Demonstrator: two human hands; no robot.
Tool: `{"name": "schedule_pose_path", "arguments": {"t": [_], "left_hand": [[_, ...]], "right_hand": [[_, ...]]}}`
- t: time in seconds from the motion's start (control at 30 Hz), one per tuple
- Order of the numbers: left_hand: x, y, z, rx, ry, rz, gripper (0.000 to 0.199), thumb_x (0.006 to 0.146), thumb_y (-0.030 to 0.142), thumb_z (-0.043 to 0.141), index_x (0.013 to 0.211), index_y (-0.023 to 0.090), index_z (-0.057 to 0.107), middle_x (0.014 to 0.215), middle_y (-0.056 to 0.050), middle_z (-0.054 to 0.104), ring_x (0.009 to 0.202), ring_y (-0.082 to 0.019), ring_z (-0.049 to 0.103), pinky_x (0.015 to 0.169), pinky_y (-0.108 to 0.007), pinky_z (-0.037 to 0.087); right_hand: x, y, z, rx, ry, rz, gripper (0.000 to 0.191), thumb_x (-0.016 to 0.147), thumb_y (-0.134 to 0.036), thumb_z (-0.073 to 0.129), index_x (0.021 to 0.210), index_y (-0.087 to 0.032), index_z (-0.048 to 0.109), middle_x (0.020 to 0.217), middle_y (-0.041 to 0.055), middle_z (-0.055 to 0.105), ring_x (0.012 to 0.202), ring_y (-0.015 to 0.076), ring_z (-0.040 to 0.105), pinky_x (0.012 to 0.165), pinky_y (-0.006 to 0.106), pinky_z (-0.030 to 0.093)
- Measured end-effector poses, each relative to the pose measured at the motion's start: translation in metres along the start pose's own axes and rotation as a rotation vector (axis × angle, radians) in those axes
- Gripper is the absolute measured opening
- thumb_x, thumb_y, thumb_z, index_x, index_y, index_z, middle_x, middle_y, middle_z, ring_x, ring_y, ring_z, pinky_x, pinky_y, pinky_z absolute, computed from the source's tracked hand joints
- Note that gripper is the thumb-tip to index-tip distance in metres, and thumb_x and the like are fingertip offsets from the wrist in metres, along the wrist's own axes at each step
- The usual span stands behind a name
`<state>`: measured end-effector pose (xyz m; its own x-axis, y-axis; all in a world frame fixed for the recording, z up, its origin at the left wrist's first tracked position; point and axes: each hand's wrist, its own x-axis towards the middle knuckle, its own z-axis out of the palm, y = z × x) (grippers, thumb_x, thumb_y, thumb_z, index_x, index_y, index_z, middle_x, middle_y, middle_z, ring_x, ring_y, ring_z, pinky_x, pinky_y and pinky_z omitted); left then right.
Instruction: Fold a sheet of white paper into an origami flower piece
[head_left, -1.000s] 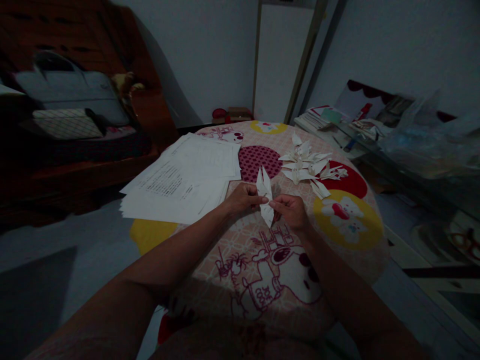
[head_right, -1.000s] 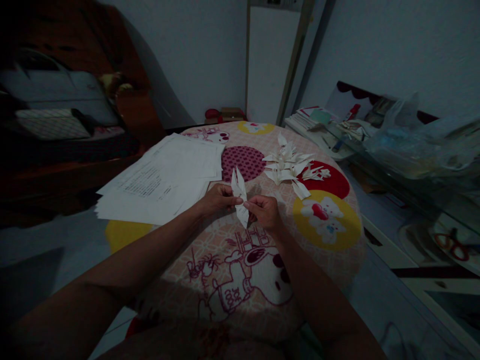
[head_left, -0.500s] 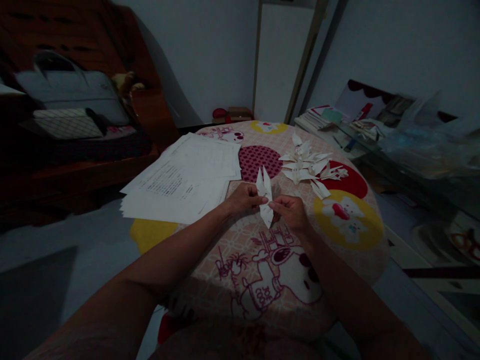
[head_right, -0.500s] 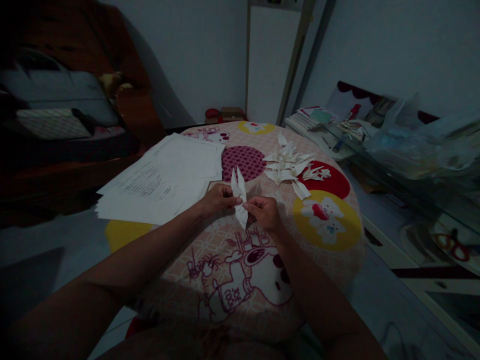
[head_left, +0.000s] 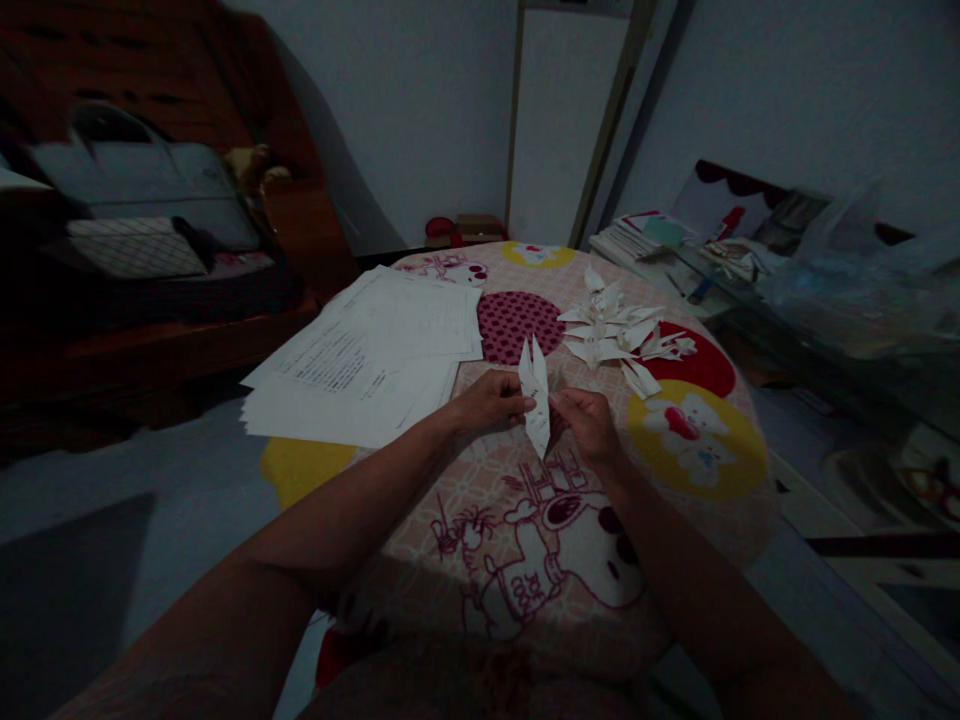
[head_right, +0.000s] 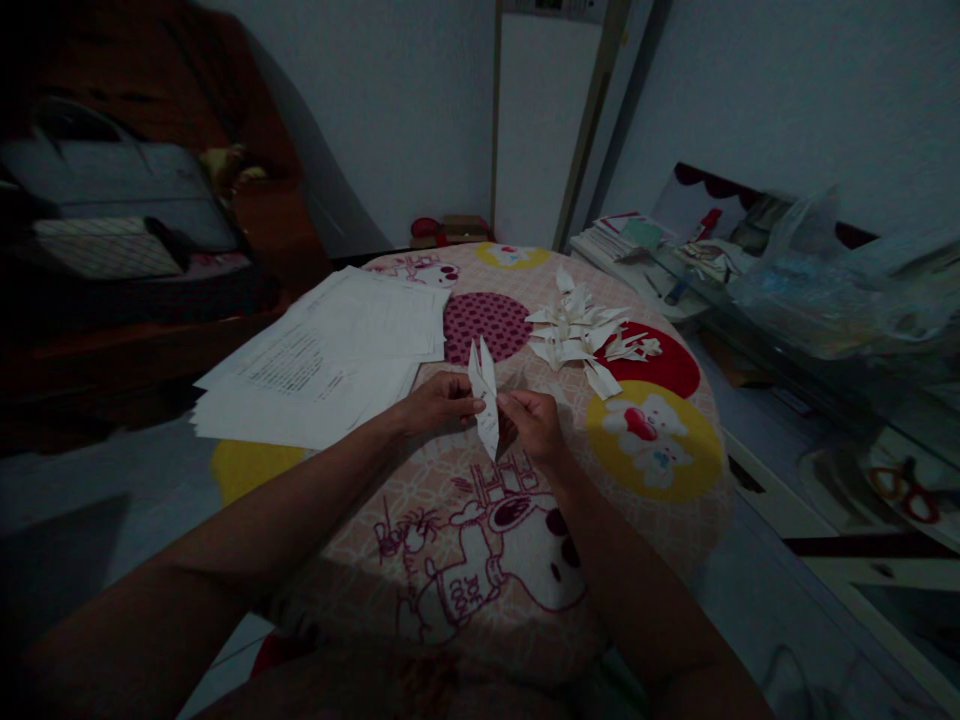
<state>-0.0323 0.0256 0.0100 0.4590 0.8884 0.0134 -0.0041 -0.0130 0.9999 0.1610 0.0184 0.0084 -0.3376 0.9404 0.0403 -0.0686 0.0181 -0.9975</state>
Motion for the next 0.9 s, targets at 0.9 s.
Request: {"name": "schedule_pose_path", "arguments": {"t": [0.9], "left_hand": [[0.0004, 0.0023, 0.0016, 0.016, 0.067, 0.026, 0.032, 0.071, 0.041, 0.077, 0.075, 0.012, 0.063, 0.062, 0.001, 0.053, 0.056, -0.008, 0.044, 0.053, -0.022, 0.031]], "right_hand": [[-0.0002, -0.0027, 0.002, -0.056, 0.033, -0.014, 0.046, 0.074, -0.063, 0.068, 0.058, -0.02, 0.061, 0.048, 0.0006, 0.06, 0.041, 0.0147, 0.053, 0.04, 0.027, 0.046]]}}
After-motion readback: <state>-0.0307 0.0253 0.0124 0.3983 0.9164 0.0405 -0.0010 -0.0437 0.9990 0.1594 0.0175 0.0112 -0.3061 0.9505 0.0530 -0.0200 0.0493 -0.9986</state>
